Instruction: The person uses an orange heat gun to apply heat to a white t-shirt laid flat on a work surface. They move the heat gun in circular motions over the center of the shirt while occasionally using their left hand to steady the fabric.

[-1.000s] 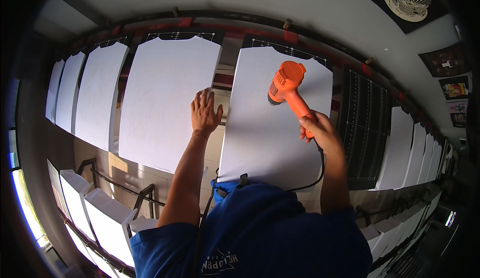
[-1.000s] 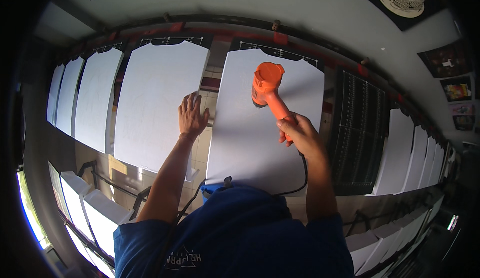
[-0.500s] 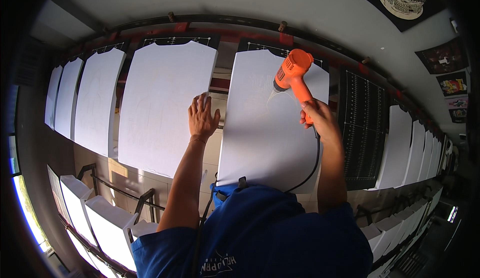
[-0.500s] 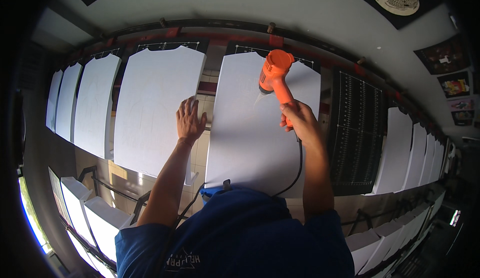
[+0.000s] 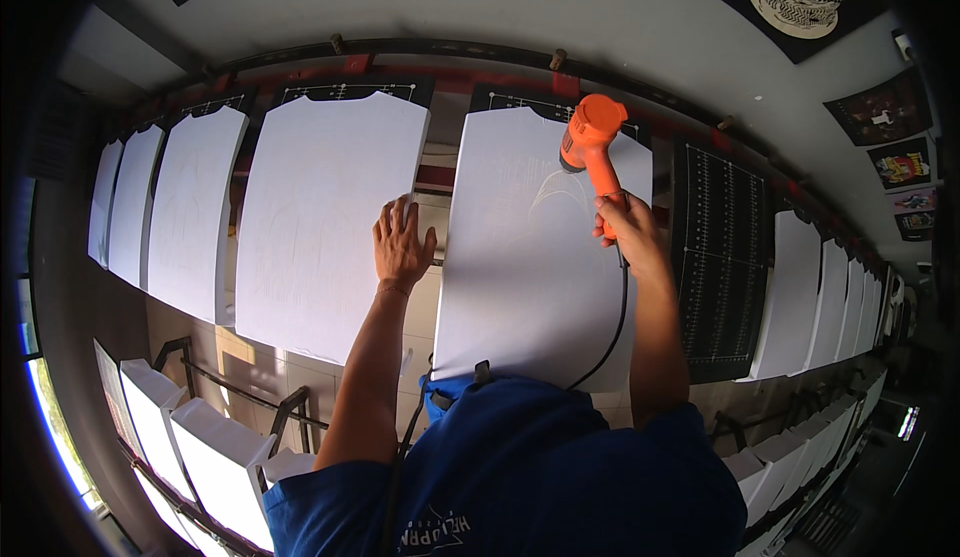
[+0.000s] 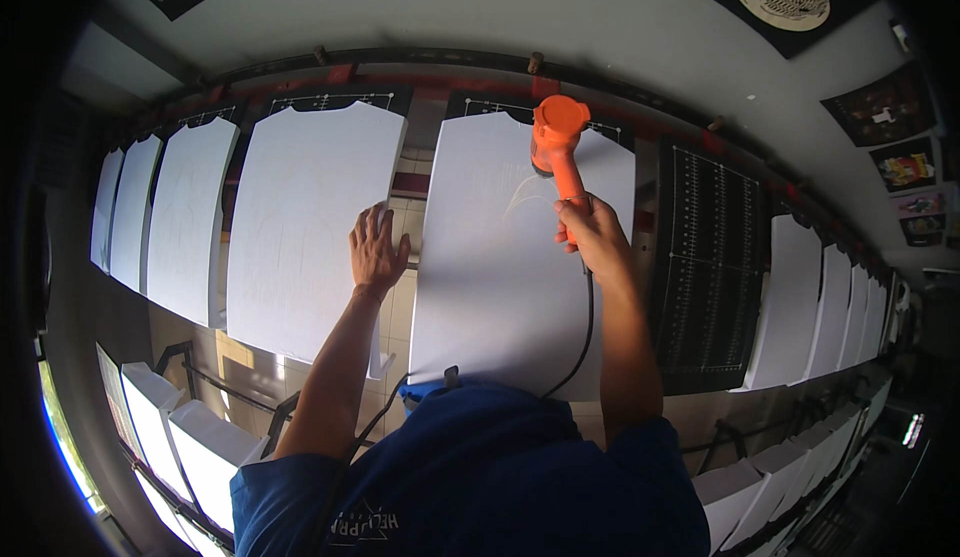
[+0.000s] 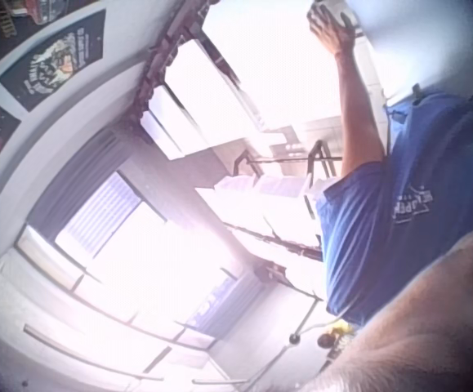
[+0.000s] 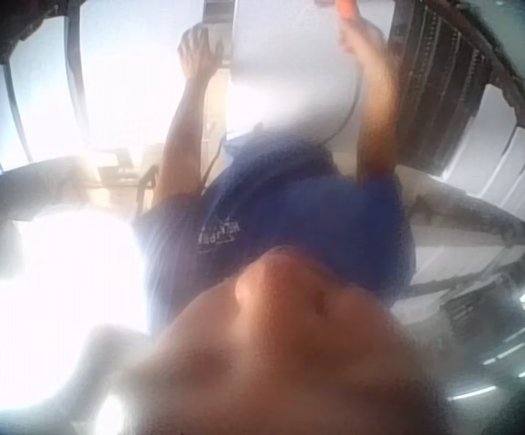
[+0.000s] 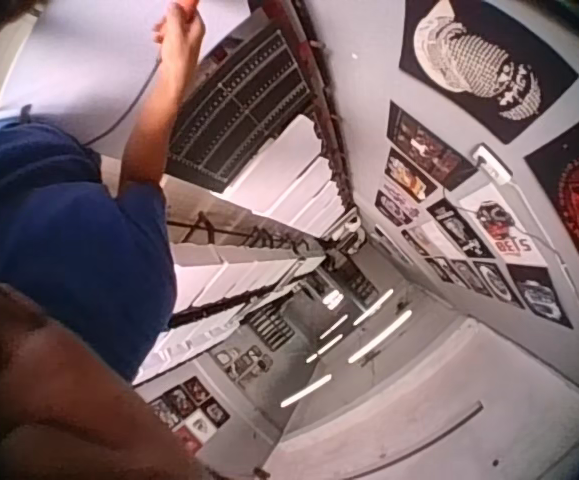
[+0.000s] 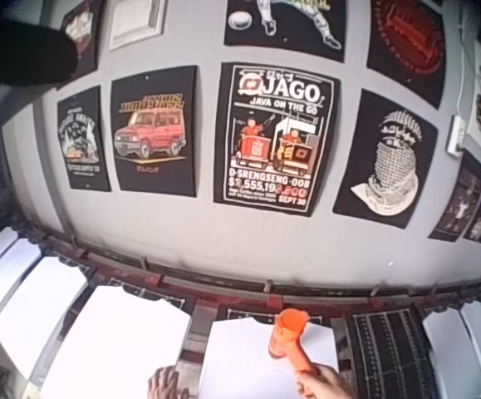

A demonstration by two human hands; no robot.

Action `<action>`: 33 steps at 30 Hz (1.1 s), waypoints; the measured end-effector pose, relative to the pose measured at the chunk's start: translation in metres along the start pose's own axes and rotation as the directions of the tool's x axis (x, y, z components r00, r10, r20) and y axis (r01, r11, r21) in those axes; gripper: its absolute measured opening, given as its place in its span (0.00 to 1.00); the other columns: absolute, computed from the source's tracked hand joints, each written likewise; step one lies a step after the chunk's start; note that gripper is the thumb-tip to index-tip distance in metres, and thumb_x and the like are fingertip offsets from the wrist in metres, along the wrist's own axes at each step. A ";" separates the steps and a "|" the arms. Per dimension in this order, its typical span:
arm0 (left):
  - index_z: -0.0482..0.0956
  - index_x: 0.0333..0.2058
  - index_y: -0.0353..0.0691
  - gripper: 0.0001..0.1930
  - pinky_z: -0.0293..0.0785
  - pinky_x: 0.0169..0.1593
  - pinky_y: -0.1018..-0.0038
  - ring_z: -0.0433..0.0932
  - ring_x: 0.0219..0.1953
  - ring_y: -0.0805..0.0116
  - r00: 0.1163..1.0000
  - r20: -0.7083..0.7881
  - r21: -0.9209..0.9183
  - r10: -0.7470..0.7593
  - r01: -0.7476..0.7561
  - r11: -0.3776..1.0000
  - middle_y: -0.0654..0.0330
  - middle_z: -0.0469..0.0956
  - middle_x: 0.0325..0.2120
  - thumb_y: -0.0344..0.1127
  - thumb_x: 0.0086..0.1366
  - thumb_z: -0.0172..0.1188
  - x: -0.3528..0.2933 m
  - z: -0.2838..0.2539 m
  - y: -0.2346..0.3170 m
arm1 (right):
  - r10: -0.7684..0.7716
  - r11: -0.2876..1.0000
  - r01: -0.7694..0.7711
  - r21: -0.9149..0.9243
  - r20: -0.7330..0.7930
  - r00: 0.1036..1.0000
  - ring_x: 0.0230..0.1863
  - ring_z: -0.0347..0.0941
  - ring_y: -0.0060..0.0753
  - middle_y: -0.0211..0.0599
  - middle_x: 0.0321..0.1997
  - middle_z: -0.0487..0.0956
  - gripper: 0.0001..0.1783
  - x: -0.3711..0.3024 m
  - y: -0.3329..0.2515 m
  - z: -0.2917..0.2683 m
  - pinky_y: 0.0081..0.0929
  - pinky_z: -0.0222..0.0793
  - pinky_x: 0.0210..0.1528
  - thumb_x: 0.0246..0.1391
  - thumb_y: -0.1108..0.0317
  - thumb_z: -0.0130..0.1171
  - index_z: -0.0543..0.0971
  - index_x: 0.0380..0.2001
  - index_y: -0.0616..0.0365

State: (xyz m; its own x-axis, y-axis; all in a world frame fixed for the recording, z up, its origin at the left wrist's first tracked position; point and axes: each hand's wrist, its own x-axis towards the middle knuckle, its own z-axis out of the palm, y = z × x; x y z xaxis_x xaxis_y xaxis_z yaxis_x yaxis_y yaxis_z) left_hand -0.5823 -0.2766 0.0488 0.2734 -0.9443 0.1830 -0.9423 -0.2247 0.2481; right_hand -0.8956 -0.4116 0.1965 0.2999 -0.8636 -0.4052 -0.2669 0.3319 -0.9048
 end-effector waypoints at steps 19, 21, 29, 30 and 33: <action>0.67 0.54 0.38 0.27 0.58 0.60 0.56 0.57 0.62 0.53 1.000 -0.002 -0.003 0.003 -0.003 1.000 0.55 0.61 0.59 0.43 0.58 0.57 0.000 0.002 -0.001 | 0.054 0.998 -0.055 -0.033 -0.029 0.998 0.25 0.71 0.19 0.26 0.25 0.72 0.15 -0.025 -0.007 -0.015 0.18 0.66 0.25 0.56 0.57 0.57 0.74 0.35 0.59; 0.67 0.54 0.38 0.27 0.58 0.60 0.56 0.57 0.62 0.53 1.000 -0.015 0.001 0.017 -0.017 1.000 0.56 0.61 0.59 0.43 0.57 0.57 -0.001 0.002 -0.001 | 0.045 0.998 -0.046 -0.037 -0.031 0.998 0.25 0.72 0.19 0.26 0.25 0.72 0.15 -0.027 -0.004 -0.016 0.18 0.66 0.25 0.56 0.57 0.57 0.74 0.35 0.58; 0.68 0.54 0.38 0.27 0.57 0.61 0.57 0.57 0.62 0.54 1.000 -0.005 0.007 0.017 -0.016 1.000 0.56 0.61 0.59 0.44 0.58 0.56 0.000 0.000 0.001 | 0.075 0.996 -0.077 -0.043 -0.046 0.996 0.24 0.72 0.20 0.27 0.24 0.73 0.15 -0.036 -0.003 -0.025 0.18 0.65 0.24 0.56 0.57 0.58 0.75 0.35 0.59; 0.67 0.54 0.38 0.27 0.57 0.61 0.55 0.57 0.63 0.52 1.000 0.003 -0.003 0.013 -0.013 1.000 0.55 0.61 0.60 0.44 0.58 0.56 0.000 0.001 0.000 | 0.085 0.995 -0.087 -0.039 -0.049 0.995 0.24 0.72 0.20 0.27 0.25 0.73 0.15 -0.038 -0.005 -0.029 0.18 0.65 0.24 0.56 0.56 0.58 0.74 0.35 0.59; 0.67 0.54 0.38 0.27 0.57 0.61 0.55 0.56 0.63 0.52 1.000 0.007 0.009 0.007 -0.007 1.000 0.55 0.60 0.60 0.44 0.58 0.56 0.000 0.002 0.000 | 0.075 0.997 -0.077 -0.029 -0.054 0.996 0.24 0.72 0.20 0.28 0.24 0.74 0.17 -0.043 -0.002 -0.030 0.19 0.65 0.23 0.56 0.56 0.59 0.73 0.38 0.59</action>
State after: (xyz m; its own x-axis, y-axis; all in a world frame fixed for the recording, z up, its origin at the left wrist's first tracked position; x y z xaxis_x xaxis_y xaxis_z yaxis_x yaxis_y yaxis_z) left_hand -0.5827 -0.2766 0.0470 0.2658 -0.9475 0.1777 -0.9457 -0.2205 0.2388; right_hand -0.9357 -0.3863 0.2200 0.2290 -0.8556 -0.4642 -0.3151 0.3861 -0.8670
